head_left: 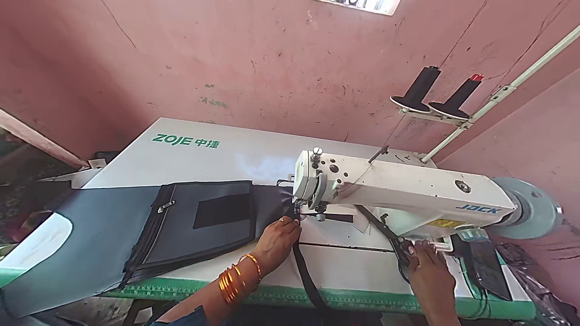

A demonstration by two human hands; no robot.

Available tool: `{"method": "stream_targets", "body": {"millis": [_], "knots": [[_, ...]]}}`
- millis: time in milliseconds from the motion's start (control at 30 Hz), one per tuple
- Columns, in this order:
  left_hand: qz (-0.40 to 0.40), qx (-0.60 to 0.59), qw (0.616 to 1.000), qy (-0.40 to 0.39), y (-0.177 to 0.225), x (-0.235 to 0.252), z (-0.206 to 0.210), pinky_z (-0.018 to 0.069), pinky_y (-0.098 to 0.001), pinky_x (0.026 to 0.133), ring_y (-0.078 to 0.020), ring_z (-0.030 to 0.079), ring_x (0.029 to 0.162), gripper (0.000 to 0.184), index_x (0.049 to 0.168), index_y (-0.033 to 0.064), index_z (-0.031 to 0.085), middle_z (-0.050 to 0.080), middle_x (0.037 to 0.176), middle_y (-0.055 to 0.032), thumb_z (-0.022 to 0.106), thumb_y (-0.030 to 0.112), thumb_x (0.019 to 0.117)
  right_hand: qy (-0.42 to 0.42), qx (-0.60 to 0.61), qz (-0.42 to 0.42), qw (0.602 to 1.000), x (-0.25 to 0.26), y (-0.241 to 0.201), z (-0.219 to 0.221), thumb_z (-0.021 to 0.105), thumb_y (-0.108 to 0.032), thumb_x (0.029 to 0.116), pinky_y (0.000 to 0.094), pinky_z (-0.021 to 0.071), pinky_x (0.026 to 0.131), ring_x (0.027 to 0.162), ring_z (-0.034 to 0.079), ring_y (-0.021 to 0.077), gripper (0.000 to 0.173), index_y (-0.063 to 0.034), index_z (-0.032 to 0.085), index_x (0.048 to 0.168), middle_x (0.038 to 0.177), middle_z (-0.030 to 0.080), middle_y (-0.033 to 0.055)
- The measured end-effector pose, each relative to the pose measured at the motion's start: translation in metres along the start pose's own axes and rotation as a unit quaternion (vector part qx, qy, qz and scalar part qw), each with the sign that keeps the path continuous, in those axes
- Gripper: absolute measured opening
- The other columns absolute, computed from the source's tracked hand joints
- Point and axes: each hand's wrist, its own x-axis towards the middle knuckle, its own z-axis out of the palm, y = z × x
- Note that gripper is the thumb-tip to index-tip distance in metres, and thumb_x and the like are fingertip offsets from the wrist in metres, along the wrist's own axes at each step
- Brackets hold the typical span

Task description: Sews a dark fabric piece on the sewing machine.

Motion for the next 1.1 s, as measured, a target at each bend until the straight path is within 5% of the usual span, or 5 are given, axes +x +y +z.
{"method": "stream_targets", "body": {"millis": [300, 500, 667, 933, 1100], "knots": [[-0.011, -0.009, 1.000, 0.010, 0.020, -0.025, -0.009, 0.0608, -0.0321, 0.077, -0.0217, 0.075, 0.095, 0.021, 0.091, 0.0072, 0.078, 0.079, 0.100, -0.0052, 0.058, -0.001, 0.0887, -0.045, 0.024, 0.016, 0.999, 0.004, 0.000, -0.009, 0.054, 0.005, 0.0978, 0.0701, 0.0409, 0.105, 0.122, 0.059, 0.0564, 0.024, 0.0153, 0.070, 0.114, 0.125, 0.064, 0.0373], [-0.027, -0.038, 0.999, 0.002, 0.011, -0.021, -0.009, 0.0610, -0.0343, 0.083, -0.0227, 0.075, 0.102, 0.023, 0.092, 0.0077, 0.079, 0.079, 0.104, -0.0053, 0.059, -0.003, 0.0891, 0.166, 0.066, -0.092, 0.980, 0.051, -0.005, -0.075, 0.052, -0.008, 0.0986, 0.0627, 0.0538, 0.080, 0.088, 0.071, 0.0494, 0.030, 0.0137, 0.072, 0.101, 0.096, 0.071, 0.0334], [-0.089, -0.087, 0.989, -0.075, -0.012, 0.006, -0.009, 0.0604, -0.0433, 0.086, -0.0307, 0.070, 0.109, 0.022, 0.099, 0.0046, 0.078, 0.073, 0.105, -0.0131, 0.058, -0.003, 0.0944, 0.115, 0.030, 0.096, 0.988, 0.153, 0.063, -0.118, 0.047, -0.028, 0.1079, 0.0613, 0.0295, 0.118, 0.141, 0.041, 0.0527, 0.050, 0.0100, 0.056, 0.138, 0.146, 0.047, 0.0384], [-0.102, -0.089, 0.987, -0.083, -0.023, 0.014, -0.005, 0.0534, -0.0435, 0.102, -0.0315, 0.063, 0.123, 0.023, 0.103, 0.0068, 0.078, 0.072, 0.116, -0.0137, 0.056, 0.008, 0.0973, 0.020, 0.026, 0.166, 0.986, 0.206, 0.102, -0.113, 0.044, -0.025, 0.1104, 0.0726, 0.0338, 0.104, 0.126, 0.053, 0.0560, 0.041, 0.0051, 0.067, 0.126, 0.127, 0.061, 0.0385], [-0.120, -0.070, 0.985, -0.097, -0.017, 0.019, -0.010, 0.0578, -0.0488, 0.090, -0.0331, 0.068, 0.115, 0.022, 0.102, 0.0044, 0.078, 0.074, 0.112, -0.0135, 0.056, 0.005, 0.0972, 0.011, 0.017, 0.197, 0.980, 0.203, 0.088, -0.118, 0.044, -0.026, 0.1105, 0.0711, 0.0336, 0.105, 0.128, 0.052, 0.0543, 0.041, 0.0047, 0.067, 0.125, 0.129, 0.060, 0.0380]]}}
